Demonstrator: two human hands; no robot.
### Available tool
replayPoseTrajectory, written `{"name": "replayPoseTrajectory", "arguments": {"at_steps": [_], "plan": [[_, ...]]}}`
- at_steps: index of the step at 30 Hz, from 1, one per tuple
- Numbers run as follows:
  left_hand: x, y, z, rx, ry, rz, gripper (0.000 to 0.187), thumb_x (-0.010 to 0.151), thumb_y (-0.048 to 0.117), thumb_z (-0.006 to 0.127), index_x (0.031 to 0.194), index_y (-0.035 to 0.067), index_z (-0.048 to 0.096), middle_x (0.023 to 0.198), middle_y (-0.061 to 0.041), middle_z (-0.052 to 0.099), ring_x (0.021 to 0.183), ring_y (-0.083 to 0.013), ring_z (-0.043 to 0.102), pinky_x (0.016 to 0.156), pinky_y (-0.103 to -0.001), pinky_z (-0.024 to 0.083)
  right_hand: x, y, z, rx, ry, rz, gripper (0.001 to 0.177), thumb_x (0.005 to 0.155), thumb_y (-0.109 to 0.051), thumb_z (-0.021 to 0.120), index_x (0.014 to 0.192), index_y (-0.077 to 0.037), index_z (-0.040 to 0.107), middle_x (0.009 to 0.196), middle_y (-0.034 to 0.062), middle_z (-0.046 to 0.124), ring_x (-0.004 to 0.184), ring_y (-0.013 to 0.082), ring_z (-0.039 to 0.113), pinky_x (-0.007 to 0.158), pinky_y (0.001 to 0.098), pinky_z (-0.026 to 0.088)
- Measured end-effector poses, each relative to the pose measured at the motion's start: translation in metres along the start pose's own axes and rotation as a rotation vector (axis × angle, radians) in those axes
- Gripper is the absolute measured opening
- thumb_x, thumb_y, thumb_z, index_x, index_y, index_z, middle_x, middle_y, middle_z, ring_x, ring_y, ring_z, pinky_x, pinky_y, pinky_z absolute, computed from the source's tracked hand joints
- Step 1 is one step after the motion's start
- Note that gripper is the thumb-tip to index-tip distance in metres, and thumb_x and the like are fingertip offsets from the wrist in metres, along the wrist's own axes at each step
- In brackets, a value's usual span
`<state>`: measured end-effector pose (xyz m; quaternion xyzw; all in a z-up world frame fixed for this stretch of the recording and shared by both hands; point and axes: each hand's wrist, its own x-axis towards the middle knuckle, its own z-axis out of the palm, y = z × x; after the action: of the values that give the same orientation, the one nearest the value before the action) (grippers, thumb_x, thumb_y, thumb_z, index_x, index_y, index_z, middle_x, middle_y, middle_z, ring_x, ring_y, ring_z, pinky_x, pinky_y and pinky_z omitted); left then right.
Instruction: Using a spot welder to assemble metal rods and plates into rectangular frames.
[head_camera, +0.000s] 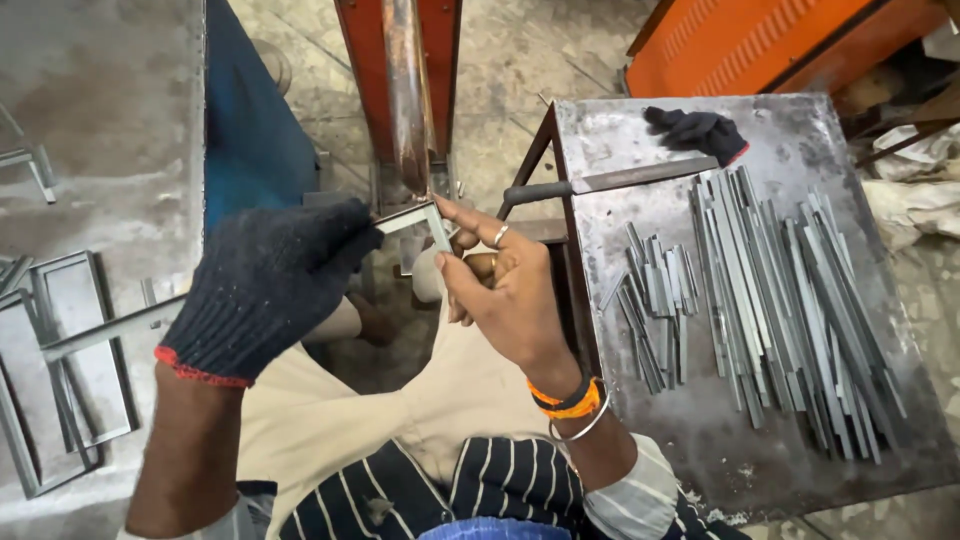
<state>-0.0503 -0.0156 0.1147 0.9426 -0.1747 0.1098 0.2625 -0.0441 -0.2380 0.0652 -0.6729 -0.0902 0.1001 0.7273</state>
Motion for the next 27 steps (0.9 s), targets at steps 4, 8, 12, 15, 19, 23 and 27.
{"name": "replayPoseTrajectory", "arguments": {"at_steps": [4, 8, 12, 15, 19, 23, 27], "plan": [[0.001, -0.006, 0.002, 0.003, 0.014, 0.001, 0.016, 0.088, 0.017, 0.071, 0.101, 0.011, 0.077, 0.084, -0.016, 0.073, 0.07, -0.0383, 0.068, 0.058, -0.046, 0.051, 0.006, -0.002, 0.001, 0.001, -0.001, 0.029, 0.049, 0.094, 0.003, 0.066, 0.143, 0.003, 0.058, 0.084, -0.0017, 0.06, 0.055, 0.0035, 0.059, 0.045, 0.0209, 0.047], [0.009, -0.008, 0.0, -0.058, -0.039, -0.08, 0.018, 0.093, 0.022, 0.07, 0.103, 0.011, 0.078, 0.078, -0.016, 0.072, 0.065, -0.035, 0.07, 0.058, -0.044, 0.052, 0.012, -0.002, 0.001, 0.012, -0.008, 0.037, 0.048, 0.094, 0.001, 0.066, 0.142, 0.003, 0.058, 0.082, -0.0019, 0.06, 0.054, 0.0036, 0.059, 0.045, 0.021, 0.047], [0.011, -0.012, 0.001, -0.091, -0.083, -0.151, 0.019, 0.093, 0.024, 0.07, 0.104, 0.011, 0.079, 0.075, -0.016, 0.072, 0.063, -0.0323, 0.071, 0.057, -0.042, 0.052, 0.016, -0.003, 0.002, 0.02, -0.007, 0.042, 0.046, 0.094, 0.001, 0.065, 0.14, 0.005, 0.059, 0.077, -0.0027, 0.058, 0.052, 0.0032, 0.057, 0.044, 0.0211, 0.047], [0.01, -0.013, 0.002, -0.127, -0.065, -0.129, 0.019, 0.093, 0.023, 0.07, 0.105, 0.01, 0.078, 0.078, -0.015, 0.073, 0.065, -0.0313, 0.072, 0.057, -0.041, 0.053, 0.015, -0.006, 0.003, 0.007, 0.002, 0.059, 0.046, 0.094, 0.001, 0.065, 0.14, 0.004, 0.06, 0.076, -0.0032, 0.057, 0.051, 0.0028, 0.057, 0.044, 0.0208, 0.047], [0.011, -0.016, 0.001, -0.136, -0.086, -0.105, 0.017, 0.092, 0.02, 0.068, 0.102, 0.011, 0.078, 0.08, -0.014, 0.074, 0.065, -0.0308, 0.072, 0.057, -0.041, 0.053, 0.012, -0.01, 0.006, -0.01, 0.008, 0.061, 0.045, 0.095, 0.001, 0.065, 0.14, 0.003, 0.061, 0.08, -0.0034, 0.058, 0.054, 0.0018, 0.057, 0.046, 0.0202, 0.047], [0.012, -0.016, 0.001, -0.098, -0.061, -0.037, 0.015, 0.091, 0.019, 0.069, 0.1, 0.01, 0.078, 0.08, -0.016, 0.072, 0.067, -0.0352, 0.07, 0.058, -0.043, 0.051, 0.01, -0.002, 0.007, -0.018, 0.027, 0.033, 0.046, 0.094, 0.001, 0.066, 0.141, 0.001, 0.061, 0.084, -0.0026, 0.057, 0.056, 0.0018, 0.058, 0.046, 0.0202, 0.047], [0.014, -0.011, -0.003, -0.117, -0.105, -0.133, 0.02, 0.09, 0.021, 0.071, 0.107, 0.014, 0.078, 0.074, -0.018, 0.07, 0.064, -0.0357, 0.068, 0.057, -0.044, 0.05, 0.01, -0.008, 0.007, -0.058, 0.05, 0.073, 0.054, 0.092, 0.003, 0.066, 0.144, -0.001, 0.056, 0.092, -0.0022, 0.053, 0.054, 0.0029, 0.06, 0.045, 0.0213, 0.048]]}}
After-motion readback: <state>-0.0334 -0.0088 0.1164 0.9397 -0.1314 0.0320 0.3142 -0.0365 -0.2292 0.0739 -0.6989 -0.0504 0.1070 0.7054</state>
